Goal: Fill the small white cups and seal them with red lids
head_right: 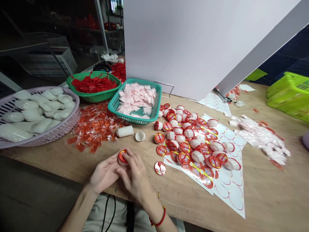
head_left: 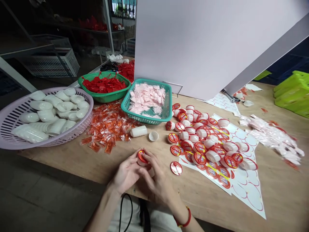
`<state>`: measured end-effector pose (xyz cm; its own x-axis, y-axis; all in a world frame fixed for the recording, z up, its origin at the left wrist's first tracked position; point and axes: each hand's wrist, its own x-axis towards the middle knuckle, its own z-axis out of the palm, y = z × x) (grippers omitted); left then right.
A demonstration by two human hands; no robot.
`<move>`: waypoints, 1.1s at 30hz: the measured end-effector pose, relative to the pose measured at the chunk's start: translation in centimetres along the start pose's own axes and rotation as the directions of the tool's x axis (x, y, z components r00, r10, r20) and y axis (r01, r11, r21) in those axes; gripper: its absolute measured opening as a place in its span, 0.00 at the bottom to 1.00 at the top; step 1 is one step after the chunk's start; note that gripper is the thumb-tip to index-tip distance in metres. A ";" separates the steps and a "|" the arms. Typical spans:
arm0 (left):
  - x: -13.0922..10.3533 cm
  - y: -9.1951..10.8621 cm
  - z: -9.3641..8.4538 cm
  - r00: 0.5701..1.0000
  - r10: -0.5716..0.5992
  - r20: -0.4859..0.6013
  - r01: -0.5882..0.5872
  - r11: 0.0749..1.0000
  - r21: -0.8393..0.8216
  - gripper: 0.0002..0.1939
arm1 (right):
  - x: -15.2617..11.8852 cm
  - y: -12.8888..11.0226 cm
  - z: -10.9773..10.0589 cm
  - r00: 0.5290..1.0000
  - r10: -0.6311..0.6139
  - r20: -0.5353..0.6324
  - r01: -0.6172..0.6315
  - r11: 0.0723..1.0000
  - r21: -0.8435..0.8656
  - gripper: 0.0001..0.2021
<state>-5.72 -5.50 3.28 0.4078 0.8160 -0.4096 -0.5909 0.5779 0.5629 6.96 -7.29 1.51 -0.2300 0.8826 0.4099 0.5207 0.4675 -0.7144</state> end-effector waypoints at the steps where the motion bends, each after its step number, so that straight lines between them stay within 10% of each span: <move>1: -0.2 0.1 -0.1 1.000 -0.011 0.025 0.011 1.000 -0.007 0.21 | 0.0 0.1 -0.2 1.000 0.009 -0.001 -0.009 1.000 0.009 0.19; 9: -0.5 -0.1 -0.7 0.972 0.236 0.015 -0.219 0.872 0.439 0.25 | 0.1 -0.1 -1.3 0.996 0.089 -0.030 -0.084 0.987 0.139 0.11; 16: -0.6 0.3 -0.3 0.947 0.301 0.109 -0.319 0.860 0.398 0.18 | -1.4 -0.2 -0.2 0.965 0.247 -0.089 -0.195 0.901 0.387 0.13; 25: 0.0 -0.5 1.6 0.929 0.359 -0.087 -0.329 0.911 0.248 0.11 | -1.5 -0.8 0.3 0.955 0.209 -0.212 -0.129 0.932 0.338 0.13; 33: -0.3 -1.5 -0.3 0.908 0.417 0.047 -0.400 0.826 0.398 0.18 | -1.0 -2.2 0.3 0.927 0.109 -0.358 -0.029 0.975 0.222 0.13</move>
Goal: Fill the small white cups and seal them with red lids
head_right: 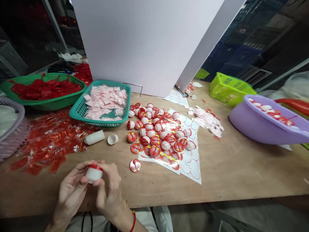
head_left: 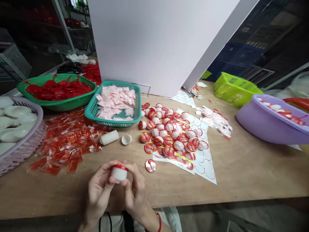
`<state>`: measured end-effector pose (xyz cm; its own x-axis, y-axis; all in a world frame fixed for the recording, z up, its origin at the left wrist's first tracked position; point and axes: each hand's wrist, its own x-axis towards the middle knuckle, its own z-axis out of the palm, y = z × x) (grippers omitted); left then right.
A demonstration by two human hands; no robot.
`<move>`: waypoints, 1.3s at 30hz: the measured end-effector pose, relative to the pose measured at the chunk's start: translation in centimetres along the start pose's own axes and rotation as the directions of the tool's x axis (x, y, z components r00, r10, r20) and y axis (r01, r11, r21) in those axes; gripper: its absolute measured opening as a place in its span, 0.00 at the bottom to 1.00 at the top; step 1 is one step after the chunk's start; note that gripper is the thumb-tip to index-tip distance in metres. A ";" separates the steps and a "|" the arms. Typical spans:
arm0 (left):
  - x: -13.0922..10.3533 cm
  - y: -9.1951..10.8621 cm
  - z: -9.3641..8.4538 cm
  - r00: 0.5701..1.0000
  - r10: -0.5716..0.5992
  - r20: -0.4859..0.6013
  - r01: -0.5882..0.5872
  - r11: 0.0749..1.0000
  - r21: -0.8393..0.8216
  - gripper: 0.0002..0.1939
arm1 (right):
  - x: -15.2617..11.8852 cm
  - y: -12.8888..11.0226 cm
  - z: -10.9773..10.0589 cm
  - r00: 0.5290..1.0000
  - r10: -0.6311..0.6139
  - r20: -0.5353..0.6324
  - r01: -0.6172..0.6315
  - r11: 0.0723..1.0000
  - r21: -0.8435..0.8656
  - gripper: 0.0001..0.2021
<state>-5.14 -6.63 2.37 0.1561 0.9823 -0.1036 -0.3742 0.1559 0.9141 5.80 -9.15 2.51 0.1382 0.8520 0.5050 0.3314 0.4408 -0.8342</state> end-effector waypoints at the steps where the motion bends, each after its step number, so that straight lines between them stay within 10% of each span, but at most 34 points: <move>1: 0.1 -0.2 0.0 1.000 0.000 -0.009 0.000 0.999 0.048 0.18 | 0.0 0.0 0.0 1.000 -0.003 -0.014 0.003 0.999 -0.033 0.13; 8: 2.1 -1.5 0.0 0.998 0.031 0.046 -0.052 0.837 0.544 0.18 | 4.3 3.9 -6.6 0.998 -0.067 -0.015 0.055 0.908 -0.416 0.12; 13: 4.3 -0.5 -2.7 0.907 0.404 0.121 -0.276 0.352 0.894 0.11 | 10.9 10.5 -14.5 0.994 -0.079 -0.081 -0.008 0.666 -0.746 0.10; 17: 7.3 1.2 -3.1 0.849 0.460 0.259 -0.294 0.005 0.956 0.24 | 12.2 12.0 -13.9 0.991 -0.131 -0.020 0.065 0.611 -0.789 0.11; 20: 9.3 1.8 -1.9 0.866 0.367 0.338 -0.335 -0.075 0.939 0.29 | 11.2 10.1 -10.1 0.970 -0.214 0.119 0.238 0.708 -0.665 0.11; 24: 8.9 1.5 0.0 0.862 0.315 0.397 -0.440 0.077 0.895 0.18 | 9.9 7.5 -4.4 0.865 -0.079 0.496 0.386 0.737 -0.555 0.12; 27: 6.5 0.4 -0.2 0.902 0.344 0.260 -0.379 0.342 0.860 0.19 | 9.0 6.2 -1.9 0.844 0.003 0.536 0.330 0.785 -0.525 0.07; 33: 2.5 -1.3 -3.1 0.993 0.120 0.009 -0.092 0.712 0.696 0.29 | 7.7 3.0 -1.9 0.741 0.048 0.670 0.105 0.977 -0.187 0.08; 39: 1.6 0.1 -4.7 0.985 -0.016 -0.174 0.105 0.849 0.518 0.25 | 12.2 3.9 -7.1 0.892 0.200 0.406 0.040 0.859 -0.510 0.07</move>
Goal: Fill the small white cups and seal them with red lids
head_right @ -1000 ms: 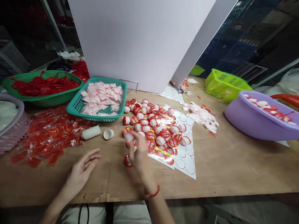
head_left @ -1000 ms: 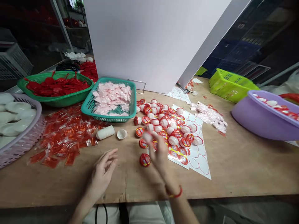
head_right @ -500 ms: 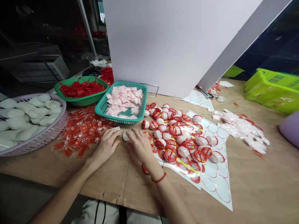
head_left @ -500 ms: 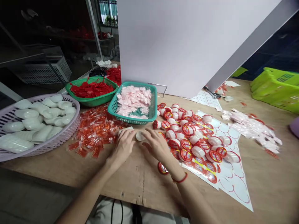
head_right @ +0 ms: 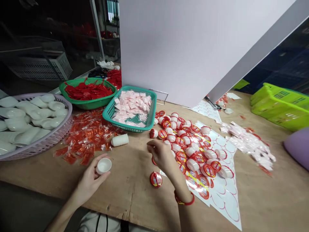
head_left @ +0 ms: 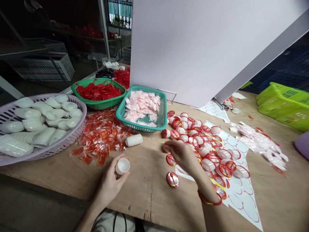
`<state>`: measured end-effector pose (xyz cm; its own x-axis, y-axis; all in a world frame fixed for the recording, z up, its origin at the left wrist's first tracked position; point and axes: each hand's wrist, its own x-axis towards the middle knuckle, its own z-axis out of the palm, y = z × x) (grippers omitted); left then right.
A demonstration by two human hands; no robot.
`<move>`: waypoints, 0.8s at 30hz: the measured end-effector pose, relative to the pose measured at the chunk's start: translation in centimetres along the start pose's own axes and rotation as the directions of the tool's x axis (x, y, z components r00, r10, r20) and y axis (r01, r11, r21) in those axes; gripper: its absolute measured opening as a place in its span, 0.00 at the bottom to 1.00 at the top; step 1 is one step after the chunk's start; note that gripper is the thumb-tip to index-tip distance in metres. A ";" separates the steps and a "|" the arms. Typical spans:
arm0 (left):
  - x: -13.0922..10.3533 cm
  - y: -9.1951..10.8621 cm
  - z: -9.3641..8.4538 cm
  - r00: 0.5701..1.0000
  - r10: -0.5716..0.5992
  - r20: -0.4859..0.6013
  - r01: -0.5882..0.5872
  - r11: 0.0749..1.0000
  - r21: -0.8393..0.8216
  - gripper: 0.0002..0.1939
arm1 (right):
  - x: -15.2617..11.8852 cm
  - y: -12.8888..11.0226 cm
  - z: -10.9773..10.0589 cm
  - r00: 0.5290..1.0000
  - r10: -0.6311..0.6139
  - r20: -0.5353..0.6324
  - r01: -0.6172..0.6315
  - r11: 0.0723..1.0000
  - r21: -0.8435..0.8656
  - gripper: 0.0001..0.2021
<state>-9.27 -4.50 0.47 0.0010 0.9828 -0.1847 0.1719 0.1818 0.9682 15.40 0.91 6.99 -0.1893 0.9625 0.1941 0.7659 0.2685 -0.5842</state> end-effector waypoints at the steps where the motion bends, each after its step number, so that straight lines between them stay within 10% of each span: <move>1: 0.0 0.3 -0.2 0.999 -0.028 0.031 0.029 0.998 -0.048 0.24 | 1.1 0.4 -0.7 0.998 0.015 -0.054 -0.016 0.999 -0.031 0.08; 5: -0.1 1.4 -0.1 0.995 -0.034 0.098 0.053 0.978 -0.201 0.23 | 7.9 0.8 -0.7 0.998 0.065 -0.024 -0.069 0.972 -0.226 0.10; 11: -0.2 2.3 -1.2 0.994 -0.006 0.105 0.032 0.967 -0.254 0.25 | 16.4 0.6 4.9 0.961 0.130 0.244 -0.048 0.948 -0.316 0.05; 24: 0.7 1.0 -3.1 0.998 -0.058 0.015 0.058 0.877 -0.477 0.26 | 15.7 0.0 4.5 0.988 0.149 -0.035 -0.153 0.963 -0.220 0.05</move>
<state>-12.16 -3.51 1.78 0.0056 0.9701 -0.2426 -0.3195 0.2316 0.9189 9.64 16.23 6.47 -0.0512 0.9899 0.1324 0.9022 0.1027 -0.4190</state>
